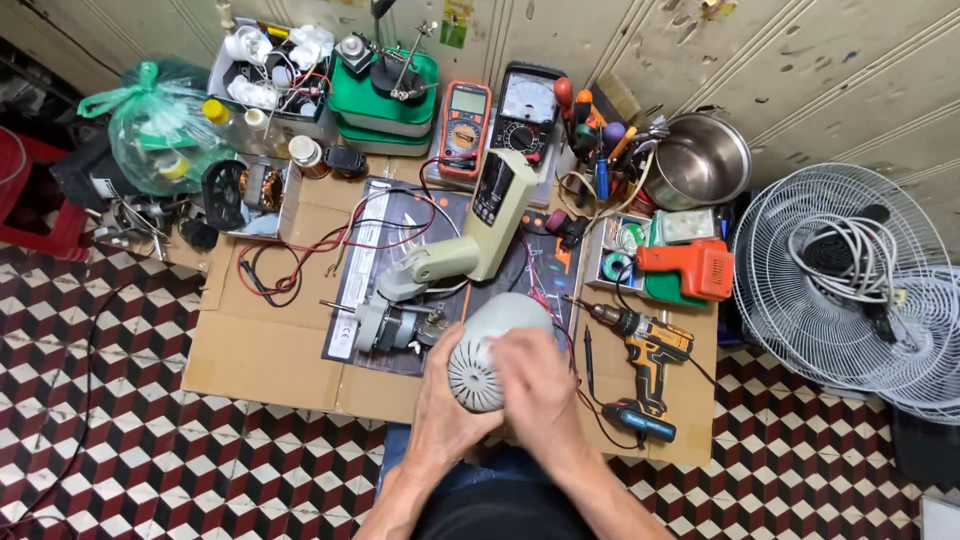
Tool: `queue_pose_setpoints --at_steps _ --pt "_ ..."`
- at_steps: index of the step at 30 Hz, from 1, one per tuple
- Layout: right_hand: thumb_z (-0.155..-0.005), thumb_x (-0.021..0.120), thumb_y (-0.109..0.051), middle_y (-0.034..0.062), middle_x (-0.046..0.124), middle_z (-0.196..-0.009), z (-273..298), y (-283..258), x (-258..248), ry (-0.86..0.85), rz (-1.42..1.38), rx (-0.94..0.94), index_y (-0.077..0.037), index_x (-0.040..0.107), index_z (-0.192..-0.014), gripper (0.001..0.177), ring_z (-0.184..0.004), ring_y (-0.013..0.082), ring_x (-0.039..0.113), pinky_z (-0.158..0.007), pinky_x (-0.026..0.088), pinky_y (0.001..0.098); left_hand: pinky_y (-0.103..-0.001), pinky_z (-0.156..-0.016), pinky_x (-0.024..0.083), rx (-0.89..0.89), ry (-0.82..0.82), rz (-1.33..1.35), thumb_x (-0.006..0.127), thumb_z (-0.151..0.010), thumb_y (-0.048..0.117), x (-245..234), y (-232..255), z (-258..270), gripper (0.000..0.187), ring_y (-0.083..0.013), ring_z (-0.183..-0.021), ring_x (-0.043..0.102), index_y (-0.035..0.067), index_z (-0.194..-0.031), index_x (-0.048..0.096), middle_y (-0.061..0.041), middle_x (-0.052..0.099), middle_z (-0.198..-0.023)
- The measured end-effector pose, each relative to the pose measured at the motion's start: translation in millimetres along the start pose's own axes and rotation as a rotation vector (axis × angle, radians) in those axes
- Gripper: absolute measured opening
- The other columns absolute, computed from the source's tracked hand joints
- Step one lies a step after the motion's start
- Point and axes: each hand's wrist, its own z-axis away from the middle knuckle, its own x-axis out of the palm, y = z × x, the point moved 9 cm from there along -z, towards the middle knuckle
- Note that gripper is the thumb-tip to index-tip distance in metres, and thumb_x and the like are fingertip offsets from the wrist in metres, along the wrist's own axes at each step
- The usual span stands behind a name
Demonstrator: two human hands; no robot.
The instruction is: The person disassembles a handheld electric device, likely a fan, by removing the outer casing and internal components. They use a power drill to remove screws and a cloth to wipe the interior and exterior surfaces of the device parts.
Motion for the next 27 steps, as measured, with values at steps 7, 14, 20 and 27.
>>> queue_pose_setpoints --at_steps 7,14,20,27 --pt "-0.095 0.063 -0.005 0.0117 0.066 -0.098 -5.6 43.6 -22.3 0.036 -0.032 0.234 0.002 0.074 -0.105 0.016 -0.087 0.0216 0.068 -0.076 0.054 0.0305 -0.047 -0.115 0.040 0.105 -0.025 0.009 0.093 -0.053 0.008 7.6 14.5 -0.3 0.112 -0.0436 -0.138 0.047 0.004 -0.145 0.031 -0.026 0.043 -0.150" --pt "-0.094 0.065 -0.004 0.0122 0.066 -0.101 -2.6 69.5 -20.7 -0.007 -0.101 0.356 0.002 0.074 -0.108 0.018 -0.090 0.0204 0.068 -0.080 0.054 0.0303 -0.046 -0.116 0.041 0.130 -0.076 -0.046 0.092 -0.050 0.004 8.0 19.8 -0.6 0.112 -0.0430 -0.139 0.046 0.007 -0.145 0.032 -0.024 0.043 -0.149" --pt "-0.095 0.063 -0.008 0.0108 0.067 -0.099 4.8 92.4 7.8 -0.112 -0.118 0.213 0.001 0.074 -0.108 0.019 -0.093 0.0202 0.069 -0.083 0.055 0.0299 -0.045 -0.116 0.041 0.120 -0.155 -0.089 0.089 -0.049 -0.001 18.2 4.7 0.1 0.111 -0.0428 -0.141 0.044 0.010 -0.146 0.036 -0.022 0.044 -0.150" --pt "-0.097 0.064 -0.013 0.0067 0.071 -0.096 30.7 196.5 33.4 -0.024 -0.194 0.605 -0.003 0.076 -0.110 0.021 -0.079 0.0189 0.064 -0.071 0.051 0.0311 -0.047 -0.115 0.039 0.045 -0.234 -0.196 0.089 -0.050 -0.004 58.8 -52.9 -9.4 0.112 -0.0444 -0.141 0.040 0.011 -0.147 0.036 -0.024 0.040 -0.152"
